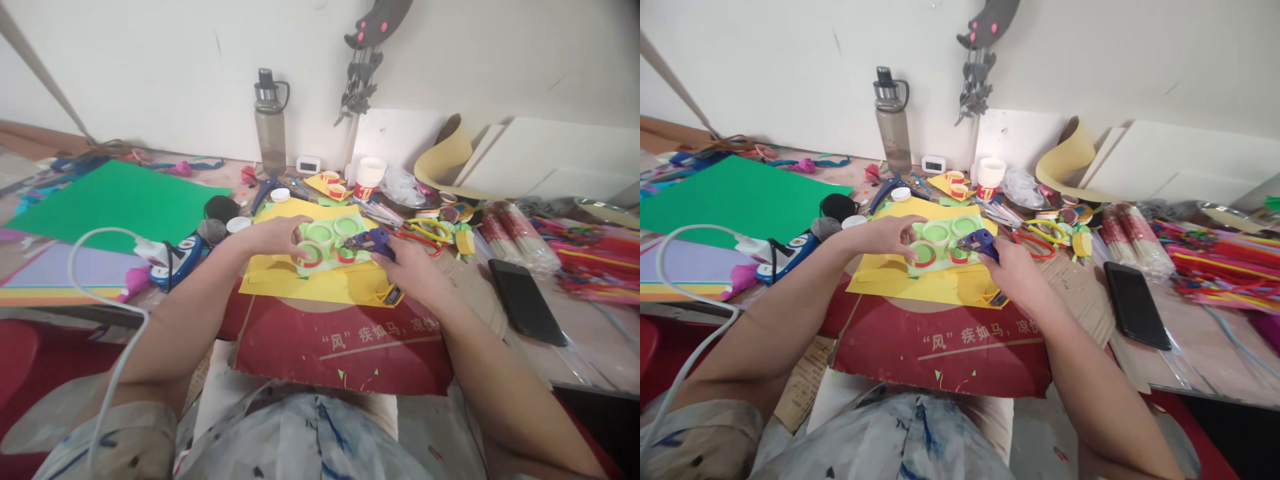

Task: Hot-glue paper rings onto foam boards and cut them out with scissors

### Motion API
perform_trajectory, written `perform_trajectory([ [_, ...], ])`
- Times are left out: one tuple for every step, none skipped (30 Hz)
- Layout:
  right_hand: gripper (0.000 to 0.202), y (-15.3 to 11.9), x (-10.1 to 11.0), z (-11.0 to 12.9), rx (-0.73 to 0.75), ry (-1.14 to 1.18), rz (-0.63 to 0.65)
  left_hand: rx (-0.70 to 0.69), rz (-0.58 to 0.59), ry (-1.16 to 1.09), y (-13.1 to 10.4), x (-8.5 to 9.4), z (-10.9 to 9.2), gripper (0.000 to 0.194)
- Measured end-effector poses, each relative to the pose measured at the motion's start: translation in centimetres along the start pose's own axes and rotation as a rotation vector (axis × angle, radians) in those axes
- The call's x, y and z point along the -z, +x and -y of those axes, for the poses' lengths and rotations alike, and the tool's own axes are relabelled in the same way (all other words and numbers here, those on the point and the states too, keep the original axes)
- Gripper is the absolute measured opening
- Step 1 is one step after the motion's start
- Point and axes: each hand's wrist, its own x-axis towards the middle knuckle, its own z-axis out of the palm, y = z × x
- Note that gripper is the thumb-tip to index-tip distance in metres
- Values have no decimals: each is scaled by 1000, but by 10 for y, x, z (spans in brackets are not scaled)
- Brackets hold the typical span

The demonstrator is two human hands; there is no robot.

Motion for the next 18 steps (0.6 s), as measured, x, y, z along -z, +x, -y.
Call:
perform_trajectory([
  [7, 0, 0, 1, -4, 9, 5, 16, -30, -16, 0, 1, 1, 86],
  [8, 0, -1, 1, -2, 24, 10, 28, -91, -19, 2, 0, 3, 69],
  [10, 0, -2, 1, 7, 40, 12, 39, -173, -11, 5, -2, 6, 56],
  [12, 0, -3, 0, 20, 53, 13, 47, -268, 10, 9, -6, 10, 48],
  [14, 0, -5, 0, 33, 60, 13, 67, -354, 37, 14, -11, 13, 44],
  [15, 0, -6, -1, 46, 60, 14, 89, -394, 59, 19, -17, 17, 45],
  [15, 1, -7, -2, 57, 55, 17, 112, -383, 83, 25, -23, 20, 46],
  [15, 1, -8, -2, 64, 47, 22, 127, -362, 105, 29, -28, 22, 45],
  [14, 1, -9, -2, 64, 38, 26, 126, -356, 123, 33, -33, 24, 45],
  [13, 2, -9, -2, 57, 29, 29, 134, -350, 128, 35, -36, 25, 44],
  [13, 2, -9, -1, 44, 23, 30, 151, -345, 120, 37, -38, 25, 45],
  [12, 1, -8, 0, 27, 19, 29, 169, -341, 103, 38, -39, 25, 45],
  [12, 1, -7, 2, 8, 16, 27, 195, -334, 76, 38, -39, 25, 45],
  [12, 1, -7, 3, -10, 14, 24, 220, -326, 47, 37, -38, 24, 44],
  [12, 1, -6, 4, -19, 15, 21, 242, -319, 25, 36, -36, 22, 42],
  [12, 1, -6, 5, -19, 17, 16, 257, -312, 13, 35, -34, 21, 39],
  [12, 1, -7, 5, -13, 20, 8, 269, -302, 11, 33, -31, 20, 36],
  [11, 1, -7, 4, -3, 23, -1, 279, -289, 17, 32, -28, 18, 32],
])
